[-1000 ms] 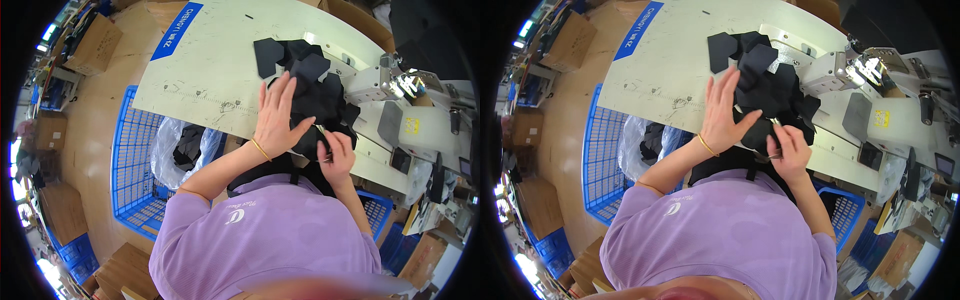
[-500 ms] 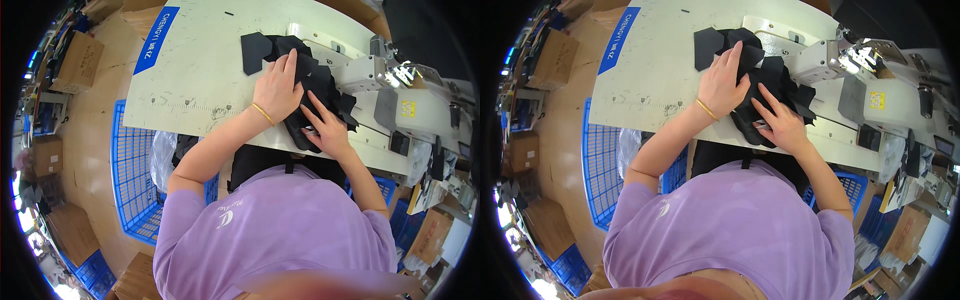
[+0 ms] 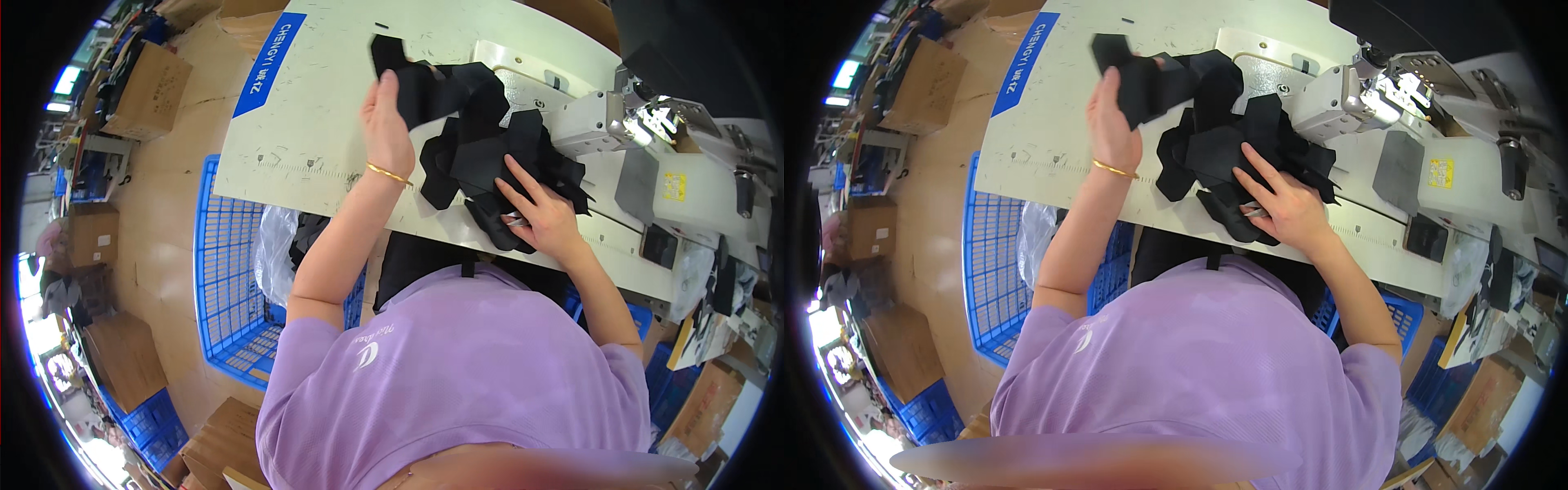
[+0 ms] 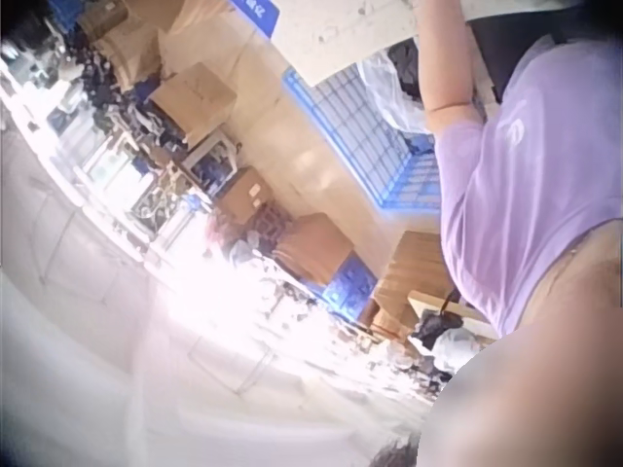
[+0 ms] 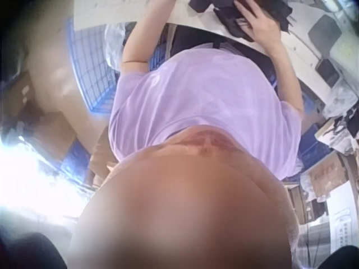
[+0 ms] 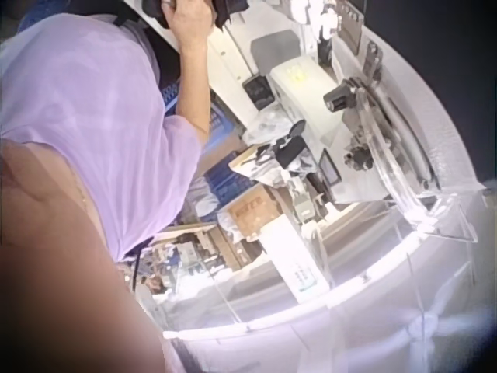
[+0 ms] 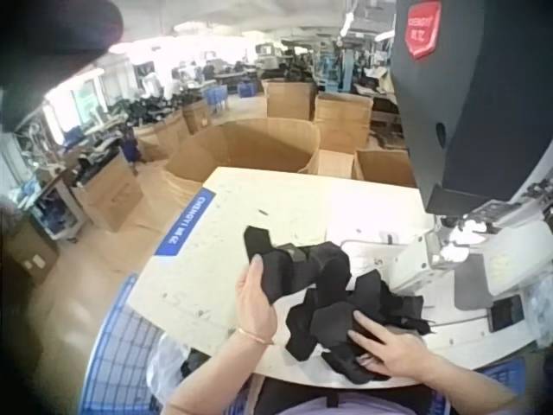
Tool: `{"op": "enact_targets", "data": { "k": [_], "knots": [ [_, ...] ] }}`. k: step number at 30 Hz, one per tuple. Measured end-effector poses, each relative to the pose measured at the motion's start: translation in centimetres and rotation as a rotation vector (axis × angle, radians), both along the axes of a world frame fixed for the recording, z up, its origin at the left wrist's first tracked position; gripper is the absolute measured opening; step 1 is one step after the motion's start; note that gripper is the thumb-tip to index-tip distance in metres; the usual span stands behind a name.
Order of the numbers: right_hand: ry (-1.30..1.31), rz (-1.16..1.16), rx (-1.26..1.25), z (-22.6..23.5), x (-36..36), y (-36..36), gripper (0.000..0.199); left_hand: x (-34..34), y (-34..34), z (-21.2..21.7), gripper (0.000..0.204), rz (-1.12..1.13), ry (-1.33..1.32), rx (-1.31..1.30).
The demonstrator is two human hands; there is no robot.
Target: Using an industrial sewing machine to join or hem black fabric components while adjusting machine settings on a touch display.
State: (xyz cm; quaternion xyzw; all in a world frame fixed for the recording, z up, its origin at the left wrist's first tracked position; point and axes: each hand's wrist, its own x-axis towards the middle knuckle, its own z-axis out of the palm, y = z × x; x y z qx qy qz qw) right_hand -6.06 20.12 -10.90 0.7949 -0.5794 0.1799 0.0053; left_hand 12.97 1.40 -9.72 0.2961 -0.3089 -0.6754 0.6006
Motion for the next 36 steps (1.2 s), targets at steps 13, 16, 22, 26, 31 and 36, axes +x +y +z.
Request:
{"op": "enact_targets", "data": {
  "k": [13,16,22,26,31,36],
  "knots": [
    [-1.034,-0.073,-0.252,1.5,0.1,1.8,0.052,-3.8,11.2,2.0,0.039,-0.215,-0.229,-0.305],
    [-1.031,-0.315,-0.167,2.0,0.5,1.9,0.035,-4.8,12.4,2.6,0.032,-0.236,-0.303,-0.305],
    [-0.360,0.033,-0.660,2.5,-2.0,3.3,0.030,-5.3,10.6,3.8,0.044,-0.695,-0.047,0.250],
    [-0.315,0.010,-0.616,3.7,-2.6,6.5,0.029,-5.3,9.5,4.0,0.045,-0.629,-0.109,0.131],
    [-0.784,-0.250,-0.415,5.3,-4.5,8.7,0.022,-5.3,8.0,5.0,0.033,-0.508,-0.781,-0.252],
    [-1.064,-0.132,-0.351,5.5,-6.6,8.6,0.027,-7.3,9.4,4.9,0.039,0.011,-0.994,-0.786]
  ]
}}
